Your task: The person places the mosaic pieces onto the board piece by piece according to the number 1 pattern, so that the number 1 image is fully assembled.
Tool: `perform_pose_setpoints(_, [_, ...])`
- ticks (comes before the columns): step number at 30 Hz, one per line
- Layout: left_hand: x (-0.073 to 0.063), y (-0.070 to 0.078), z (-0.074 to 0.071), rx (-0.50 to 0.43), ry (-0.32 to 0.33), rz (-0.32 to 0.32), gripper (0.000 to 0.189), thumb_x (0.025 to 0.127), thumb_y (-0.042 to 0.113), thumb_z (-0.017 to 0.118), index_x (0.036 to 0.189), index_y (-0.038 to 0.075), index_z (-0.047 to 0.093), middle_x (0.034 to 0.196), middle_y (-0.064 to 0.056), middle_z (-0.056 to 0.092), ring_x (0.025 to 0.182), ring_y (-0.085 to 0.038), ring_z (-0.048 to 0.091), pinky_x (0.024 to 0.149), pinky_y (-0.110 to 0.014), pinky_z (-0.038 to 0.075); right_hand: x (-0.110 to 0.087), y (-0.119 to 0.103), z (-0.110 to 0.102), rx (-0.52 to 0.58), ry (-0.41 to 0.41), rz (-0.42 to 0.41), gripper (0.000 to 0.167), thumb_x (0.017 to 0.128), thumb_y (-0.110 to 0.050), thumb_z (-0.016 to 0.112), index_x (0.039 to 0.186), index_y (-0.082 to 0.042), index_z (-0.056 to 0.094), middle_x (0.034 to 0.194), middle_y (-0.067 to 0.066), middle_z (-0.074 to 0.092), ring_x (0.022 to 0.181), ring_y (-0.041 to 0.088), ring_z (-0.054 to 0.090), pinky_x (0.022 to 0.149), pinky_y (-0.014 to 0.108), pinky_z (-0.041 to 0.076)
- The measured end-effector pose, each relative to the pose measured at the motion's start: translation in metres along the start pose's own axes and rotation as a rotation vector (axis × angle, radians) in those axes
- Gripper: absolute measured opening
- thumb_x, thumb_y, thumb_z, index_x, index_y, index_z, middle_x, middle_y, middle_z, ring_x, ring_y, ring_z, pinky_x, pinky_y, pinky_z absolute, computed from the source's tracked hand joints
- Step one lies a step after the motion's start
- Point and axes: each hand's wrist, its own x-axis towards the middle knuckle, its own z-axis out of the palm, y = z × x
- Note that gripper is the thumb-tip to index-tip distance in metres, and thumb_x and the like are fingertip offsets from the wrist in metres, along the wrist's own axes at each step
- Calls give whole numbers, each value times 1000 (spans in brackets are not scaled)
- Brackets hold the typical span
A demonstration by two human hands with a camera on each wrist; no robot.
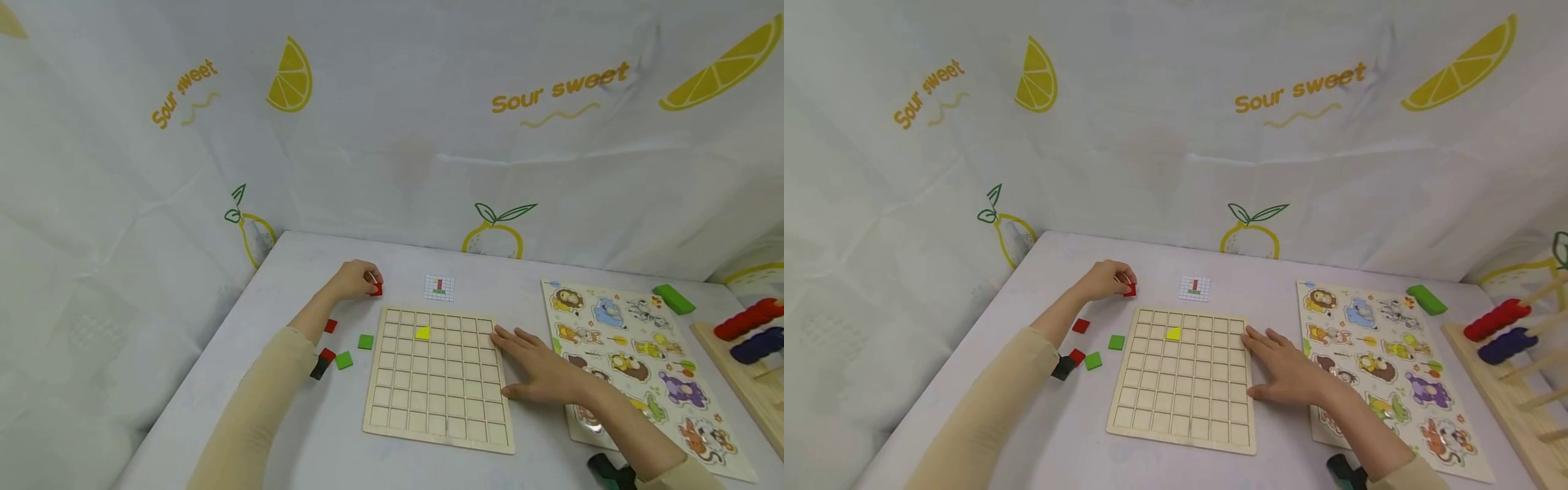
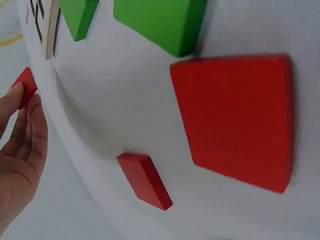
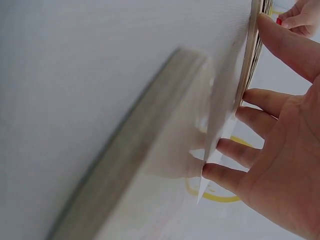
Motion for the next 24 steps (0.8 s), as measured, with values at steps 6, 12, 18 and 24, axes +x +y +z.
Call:
perform_pose_setpoints(6, [2, 13, 14, -37, -23, 39, 13, 90, 4, 66, 101, 8, 71, 93, -9, 66, 83, -17, 57, 68, -20, 46, 1, 0, -1, 5, -1, -3, 91, 80, -47, 76, 151, -6, 37, 160, 21, 31, 142, 58, 25, 105, 74, 30])
perform_pose_setpoints(12, [4, 28, 30, -31, -73, 118, 13, 91, 6, 64, 101, 10, 71, 97, -9, 69, 85, -15, 58, 70, -19, 46, 0, 0, 0, 4, 4, -6, 91, 80, -47, 76, 151, -5, 37, 159, 22, 31, 141, 59, 26, 104, 74, 31])
perform_pose_setpoints(18, [1, 46, 43, -50, -105, 166, 12, 92, 6, 65, 102, 9, 71, 94, -9, 70, 81, -15, 57, 71, -20, 45, 0, 1, -1, -2, 6, 3, 90, 80, -44, 77, 151, -5, 37, 159, 21, 31, 142, 58, 25, 105, 74, 31])
perform_pose_setpoints(24, [-3, 59, 58, -95, -117, 176, 7, 90, 7, 69, 96, 5, 69, 97, -10, 72, 83, -13, 61, 72, -20, 48, -1, 0, -1, -1, 3, 3, 90, 80, -44, 77, 151, -5, 37, 159, 21, 31, 142, 58, 26, 105, 74, 31])
